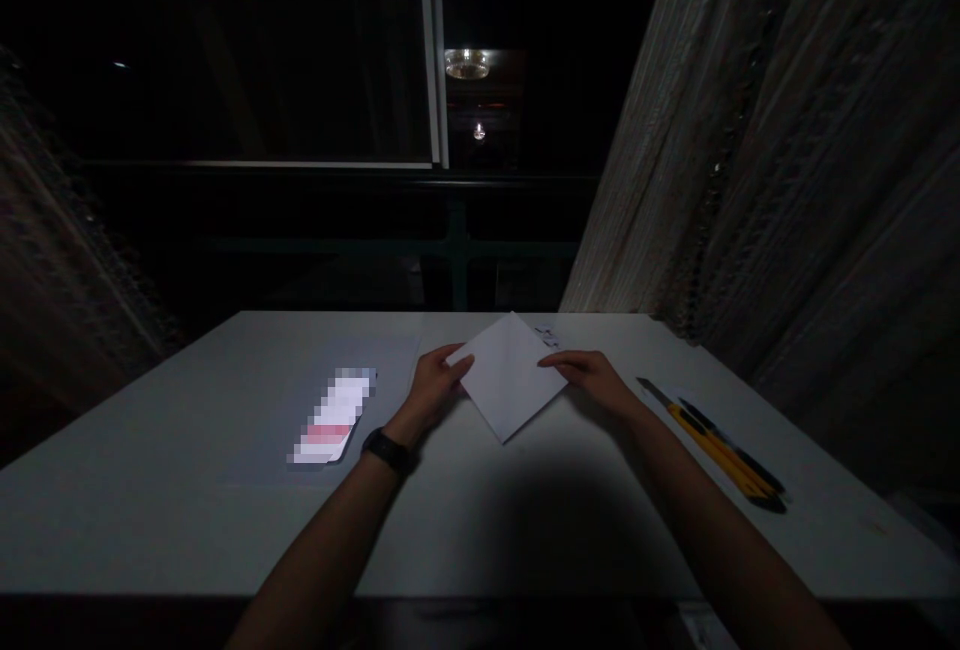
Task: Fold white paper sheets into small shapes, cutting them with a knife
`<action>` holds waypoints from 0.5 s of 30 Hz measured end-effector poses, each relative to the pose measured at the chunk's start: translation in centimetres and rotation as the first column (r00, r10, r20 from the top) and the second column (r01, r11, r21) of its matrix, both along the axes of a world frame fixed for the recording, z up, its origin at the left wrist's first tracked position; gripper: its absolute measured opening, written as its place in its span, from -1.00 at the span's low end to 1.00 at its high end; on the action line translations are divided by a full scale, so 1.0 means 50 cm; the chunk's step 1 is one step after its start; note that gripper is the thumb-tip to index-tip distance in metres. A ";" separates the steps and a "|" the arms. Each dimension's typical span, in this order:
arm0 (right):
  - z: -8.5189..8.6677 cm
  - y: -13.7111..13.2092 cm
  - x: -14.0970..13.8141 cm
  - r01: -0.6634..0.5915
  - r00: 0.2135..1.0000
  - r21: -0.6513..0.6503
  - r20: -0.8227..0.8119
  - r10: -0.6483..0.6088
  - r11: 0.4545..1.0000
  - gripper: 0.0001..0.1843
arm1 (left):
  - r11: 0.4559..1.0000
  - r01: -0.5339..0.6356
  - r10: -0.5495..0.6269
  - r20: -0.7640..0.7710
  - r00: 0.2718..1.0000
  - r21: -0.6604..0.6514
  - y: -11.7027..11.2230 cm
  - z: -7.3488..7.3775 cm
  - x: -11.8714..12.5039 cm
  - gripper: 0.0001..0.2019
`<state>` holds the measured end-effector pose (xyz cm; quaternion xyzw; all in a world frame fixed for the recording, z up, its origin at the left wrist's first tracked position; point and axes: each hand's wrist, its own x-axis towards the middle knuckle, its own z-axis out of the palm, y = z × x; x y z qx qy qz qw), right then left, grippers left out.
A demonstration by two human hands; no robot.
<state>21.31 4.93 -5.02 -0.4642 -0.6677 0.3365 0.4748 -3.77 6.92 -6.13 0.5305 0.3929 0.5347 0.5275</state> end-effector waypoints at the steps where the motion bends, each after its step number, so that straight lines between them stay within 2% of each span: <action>1: 0.003 0.000 0.005 -0.013 1.000 -0.032 -0.006 0.012 0.999 -0.78 | 1.000 -0.024 0.024 -0.016 1.000 0.012 0.002 0.002 -0.004 -0.48; 3: 0.008 -0.004 0.013 -0.071 0.997 -0.103 -0.040 0.067 0.992 -0.74 | 0.999 -0.035 0.036 -0.025 0.999 0.024 0.005 0.006 -0.011 -0.43; 7: 0.019 -0.018 0.029 -0.297 0.946 -0.230 -0.201 0.254 0.927 -0.55 | 0.998 0.046 -0.045 0.031 0.999 -0.040 0.004 0.016 -0.022 -0.65; 9: 0.020 -0.019 0.038 -0.349 0.920 -0.260 -0.277 0.277 0.900 -0.47 | 0.989 0.134 -0.129 0.077 0.989 -0.066 0.000 0.021 -0.030 -0.70; 11: 0.016 -0.014 0.046 -0.305 0.926 -0.250 -0.304 0.225 0.919 -0.46 | 0.961 0.265 -0.256 0.120 0.959 -0.073 -0.004 0.024 -0.039 -0.65; 13: 0.010 -0.006 0.053 -0.213 0.942 -0.222 -0.306 0.139 0.952 -0.53 | 0.923 0.376 -0.363 0.135 0.922 -0.082 -0.008 0.025 -0.045 -0.57; 15: 0.004 0.002 0.057 -0.146 0.952 -0.216 -0.296 0.078 0.965 -0.63 | 0.904 0.414 -0.402 0.115 0.908 -0.110 -0.011 0.023 -0.046 -0.53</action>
